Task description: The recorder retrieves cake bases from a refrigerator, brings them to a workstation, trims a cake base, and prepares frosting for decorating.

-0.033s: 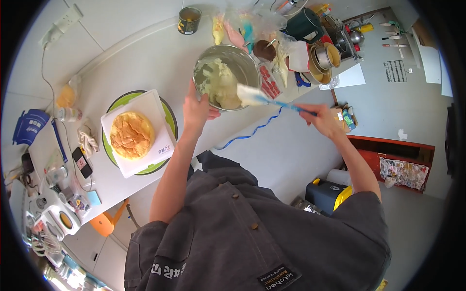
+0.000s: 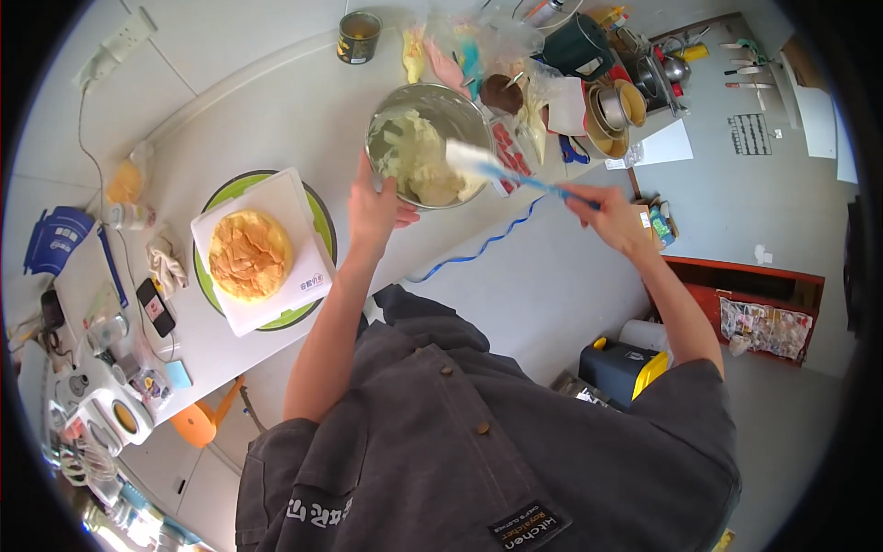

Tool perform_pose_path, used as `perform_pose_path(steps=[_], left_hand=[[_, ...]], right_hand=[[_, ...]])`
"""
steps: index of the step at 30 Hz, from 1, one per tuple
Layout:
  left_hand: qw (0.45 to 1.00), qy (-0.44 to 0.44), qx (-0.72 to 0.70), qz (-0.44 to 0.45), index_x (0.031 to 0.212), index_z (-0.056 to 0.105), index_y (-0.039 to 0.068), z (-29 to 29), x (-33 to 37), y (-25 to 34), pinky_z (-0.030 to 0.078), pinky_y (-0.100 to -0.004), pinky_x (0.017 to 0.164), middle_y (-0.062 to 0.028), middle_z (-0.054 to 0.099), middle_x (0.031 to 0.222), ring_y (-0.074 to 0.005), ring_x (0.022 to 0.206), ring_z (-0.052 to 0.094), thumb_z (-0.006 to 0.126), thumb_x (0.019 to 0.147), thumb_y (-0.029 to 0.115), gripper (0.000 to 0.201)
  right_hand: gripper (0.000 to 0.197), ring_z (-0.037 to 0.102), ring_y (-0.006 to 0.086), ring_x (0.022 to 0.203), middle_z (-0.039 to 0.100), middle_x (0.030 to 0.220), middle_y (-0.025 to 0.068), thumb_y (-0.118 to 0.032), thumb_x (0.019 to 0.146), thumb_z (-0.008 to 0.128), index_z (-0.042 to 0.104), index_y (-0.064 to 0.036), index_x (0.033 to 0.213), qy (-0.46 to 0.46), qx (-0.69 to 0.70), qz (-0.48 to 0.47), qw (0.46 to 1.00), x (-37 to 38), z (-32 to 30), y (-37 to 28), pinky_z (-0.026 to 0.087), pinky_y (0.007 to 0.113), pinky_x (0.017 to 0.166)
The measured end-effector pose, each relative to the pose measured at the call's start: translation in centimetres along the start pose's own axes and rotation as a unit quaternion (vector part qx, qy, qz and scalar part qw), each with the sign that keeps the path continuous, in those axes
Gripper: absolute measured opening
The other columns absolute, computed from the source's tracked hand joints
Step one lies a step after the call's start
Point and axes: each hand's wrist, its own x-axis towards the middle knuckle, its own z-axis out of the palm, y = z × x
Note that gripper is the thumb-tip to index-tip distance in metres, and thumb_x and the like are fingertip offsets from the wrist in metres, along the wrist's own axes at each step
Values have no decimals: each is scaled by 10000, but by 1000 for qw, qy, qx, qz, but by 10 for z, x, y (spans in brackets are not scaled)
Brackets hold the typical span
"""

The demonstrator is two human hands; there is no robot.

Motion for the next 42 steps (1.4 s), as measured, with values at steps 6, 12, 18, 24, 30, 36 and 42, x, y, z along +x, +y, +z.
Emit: perform_pose_path(steps=[6,12,18,24,30,36,42], left_hand=[[999,21,-7,27,1624,144,132,7,0,-15,612,-342,515,-187,718,746,-280,603,736,465,1010,81,695],[997,58,-35,19,1626,165,150,14,2,-20,624,-351,523,-186,721,765,-276,604,738,464,1003,69,696],[993,37,-106,31,1627,105,67,18,-10,-29,577,-326,470,-178,717,780,-246,564,721,453,1017,69,702],[996,30,-77,41,1628,93,77,18,-10,-27,571,-320,462,-175,714,762,-244,572,722,454,1030,86,699],[996,28,-50,65,1619,90,40,20,-5,-36,589,-327,481,-173,710,731,-248,567,719,457,1021,81,702],[994,50,-87,45,1628,124,147,22,-2,-32,626,-343,531,-189,706,764,-268,600,730,437,1021,79,687],[992,33,-112,48,1630,120,150,25,-6,-33,644,-353,559,-196,708,793,-273,613,733,439,1017,62,697]], right_hand=[[145,709,337,687,710,743,177,-191,883,677,766,-83,845,84,-484,-230,840,87,-4,-100,554,433,631],[217,680,338,632,649,655,191,-219,856,689,732,-8,833,-58,-541,-227,808,126,-8,-136,522,450,597],[333,517,140,537,546,600,58,-283,913,696,685,30,799,-315,-167,161,921,116,-11,-127,405,332,516],[117,626,242,566,590,595,91,-185,894,672,725,-82,881,36,-330,-345,878,102,25,-77,466,386,534],[263,692,316,668,672,698,130,-96,730,676,748,-86,983,84,-508,-418,749,139,4,-104,526,433,587],[202,691,329,686,694,730,165,-110,779,685,762,-50,956,-8,-583,-254,771,136,-16,-130,535,415,607],[295,634,208,624,657,710,159,-189,852,726,761,-42,1106,-303,-209,6,930,113,-7,-97,521,367,633]])
